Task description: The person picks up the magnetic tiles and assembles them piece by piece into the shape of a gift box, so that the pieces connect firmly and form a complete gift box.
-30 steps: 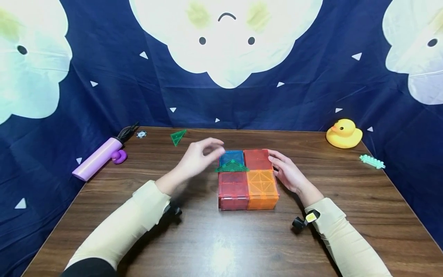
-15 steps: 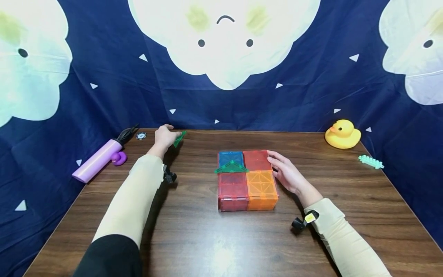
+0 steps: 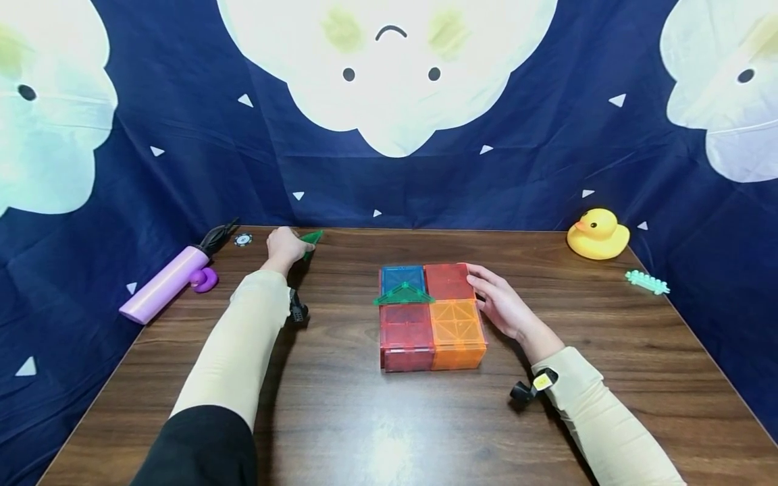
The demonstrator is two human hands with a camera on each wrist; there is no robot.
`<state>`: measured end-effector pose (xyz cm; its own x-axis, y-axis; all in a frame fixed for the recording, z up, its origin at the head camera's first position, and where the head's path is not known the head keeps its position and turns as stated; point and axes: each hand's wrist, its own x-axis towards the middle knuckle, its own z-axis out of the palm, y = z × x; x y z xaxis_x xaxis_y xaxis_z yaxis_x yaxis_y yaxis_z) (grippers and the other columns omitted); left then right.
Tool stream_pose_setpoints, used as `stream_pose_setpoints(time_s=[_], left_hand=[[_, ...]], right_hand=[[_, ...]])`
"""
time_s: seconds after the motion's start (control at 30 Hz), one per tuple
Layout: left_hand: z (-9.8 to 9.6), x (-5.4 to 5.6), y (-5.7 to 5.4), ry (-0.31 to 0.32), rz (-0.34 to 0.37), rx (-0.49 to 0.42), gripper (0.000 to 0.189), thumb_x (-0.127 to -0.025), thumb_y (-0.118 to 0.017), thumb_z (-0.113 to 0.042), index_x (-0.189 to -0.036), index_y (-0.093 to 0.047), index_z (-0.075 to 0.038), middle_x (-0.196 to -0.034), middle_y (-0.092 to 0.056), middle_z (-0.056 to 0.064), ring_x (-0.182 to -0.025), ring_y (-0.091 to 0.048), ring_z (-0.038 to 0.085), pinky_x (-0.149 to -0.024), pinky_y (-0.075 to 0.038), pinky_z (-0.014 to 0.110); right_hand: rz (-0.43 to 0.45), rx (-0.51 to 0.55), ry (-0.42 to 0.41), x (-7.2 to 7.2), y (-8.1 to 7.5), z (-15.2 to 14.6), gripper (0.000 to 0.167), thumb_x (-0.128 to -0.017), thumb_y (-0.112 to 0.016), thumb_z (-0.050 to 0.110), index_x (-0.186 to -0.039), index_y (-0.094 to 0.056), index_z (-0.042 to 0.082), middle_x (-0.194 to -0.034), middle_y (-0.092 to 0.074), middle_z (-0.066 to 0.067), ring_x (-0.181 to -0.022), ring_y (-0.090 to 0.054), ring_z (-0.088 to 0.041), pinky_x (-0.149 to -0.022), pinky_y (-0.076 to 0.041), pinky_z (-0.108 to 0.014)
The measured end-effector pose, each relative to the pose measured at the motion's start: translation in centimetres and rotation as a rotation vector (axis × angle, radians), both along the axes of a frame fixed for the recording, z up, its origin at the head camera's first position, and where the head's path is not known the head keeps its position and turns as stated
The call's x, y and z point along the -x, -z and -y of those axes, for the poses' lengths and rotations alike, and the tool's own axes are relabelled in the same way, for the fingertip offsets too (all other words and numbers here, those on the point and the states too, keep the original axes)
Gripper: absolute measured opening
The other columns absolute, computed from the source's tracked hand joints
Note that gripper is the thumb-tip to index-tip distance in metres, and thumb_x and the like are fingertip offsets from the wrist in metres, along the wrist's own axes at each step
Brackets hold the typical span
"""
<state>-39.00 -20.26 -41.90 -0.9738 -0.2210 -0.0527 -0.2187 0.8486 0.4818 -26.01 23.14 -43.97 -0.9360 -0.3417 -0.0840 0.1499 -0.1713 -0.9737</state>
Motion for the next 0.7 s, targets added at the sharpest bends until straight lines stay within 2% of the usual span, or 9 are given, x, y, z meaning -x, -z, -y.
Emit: stream_pose_setpoints(time_s=[0.07, 0.17, 0.27, 0.47, 0.57, 0.7], left_hand=[[0.0, -0.1, 0.0, -0.02, -0.005, -0.057, 0.046, -0.09, -0.078, -0.02, -0.122, -0.058, 0.006, -0.125, -0.058, 0.029, -0.122, -0.049, 0.046, -0.107, -0.039, 0.05], [0.0, -0.2, -0.1, -0.031, -0.033, -0.145, 0.041, -0.087, -0.076, -0.007, -0.12, -0.053, 0.001, -0.122, -0.055, 0.027, -0.116, -0.05, 0.044, -0.099, -0.045, 0.051], [-0.2, -0.4, -0.5, 0.006, -0.078, -0.185, 0.033, -0.085, -0.069, 0.002, -0.115, -0.055, -0.001, -0.116, -0.055, 0.024, -0.108, -0.05, 0.042, -0.091, -0.047, 0.051], [-1.7, -0.6, -2.1, 0.17, -0.243, -0.186, 0.026, -0.079, -0.065, 0.006, -0.104, -0.063, 0.0, -0.095, -0.064, 0.018, -0.099, -0.056, 0.036, -0.089, -0.046, 0.046], [-3.8, -1.0, -3.7, 0.261, -0.312, -0.214, 0.026, -0.078, -0.068, 0.005, -0.103, -0.065, 0.0, -0.093, -0.069, 0.018, -0.092, -0.062, 0.033, -0.087, -0.049, 0.044], [-7.1, -2.6, -6.4, 0.375, -0.313, -0.282, 0.025, -0.084, -0.071, 0.002, -0.109, -0.069, -0.002, -0.099, -0.072, 0.017, -0.094, -0.067, 0.03, -0.088, -0.052, 0.042]], right_hand=[[0.001, -0.001, -0.001, 0.0, 0.0, 0.0, 0.054, -0.109, -0.049, 0.021, -0.154, -0.033, -0.003, -0.129, -0.061, 0.002, -0.119, -0.057, -0.012, -0.096, -0.05, -0.029], [0.001, 0.003, -0.002, 0.0, 0.0, 0.1, 0.052, -0.109, -0.049, 0.02, -0.153, -0.035, -0.002, -0.129, -0.061, 0.001, -0.119, -0.057, -0.012, -0.096, -0.05, -0.03], [-0.001, 0.008, 0.002, 0.1, 0.1, 0.1, 0.05, -0.109, -0.049, 0.019, -0.152, -0.036, -0.002, -0.128, -0.061, 0.001, -0.119, -0.057, -0.012, -0.095, -0.051, -0.03], [-0.012, 0.003, -0.004, 0.1, 0.1, 0.0, 0.05, -0.109, -0.048, 0.02, -0.152, -0.036, -0.002, -0.129, -0.06, 0.002, -0.12, -0.056, -0.012, -0.095, -0.051, -0.03], [-0.019, 0.013, -0.004, 0.1, 0.1, 0.0, 0.048, -0.109, -0.049, 0.02, -0.151, -0.039, -0.001, -0.129, -0.061, 0.001, -0.12, -0.057, -0.012, -0.095, -0.051, -0.03], [-0.022, 0.02, -0.004, 0.0, 0.1, 0.0, 0.048, -0.109, -0.049, 0.021, -0.15, -0.039, 0.0, -0.128, -0.061, 0.002, -0.12, -0.057, -0.012, -0.095, -0.051, -0.03]])
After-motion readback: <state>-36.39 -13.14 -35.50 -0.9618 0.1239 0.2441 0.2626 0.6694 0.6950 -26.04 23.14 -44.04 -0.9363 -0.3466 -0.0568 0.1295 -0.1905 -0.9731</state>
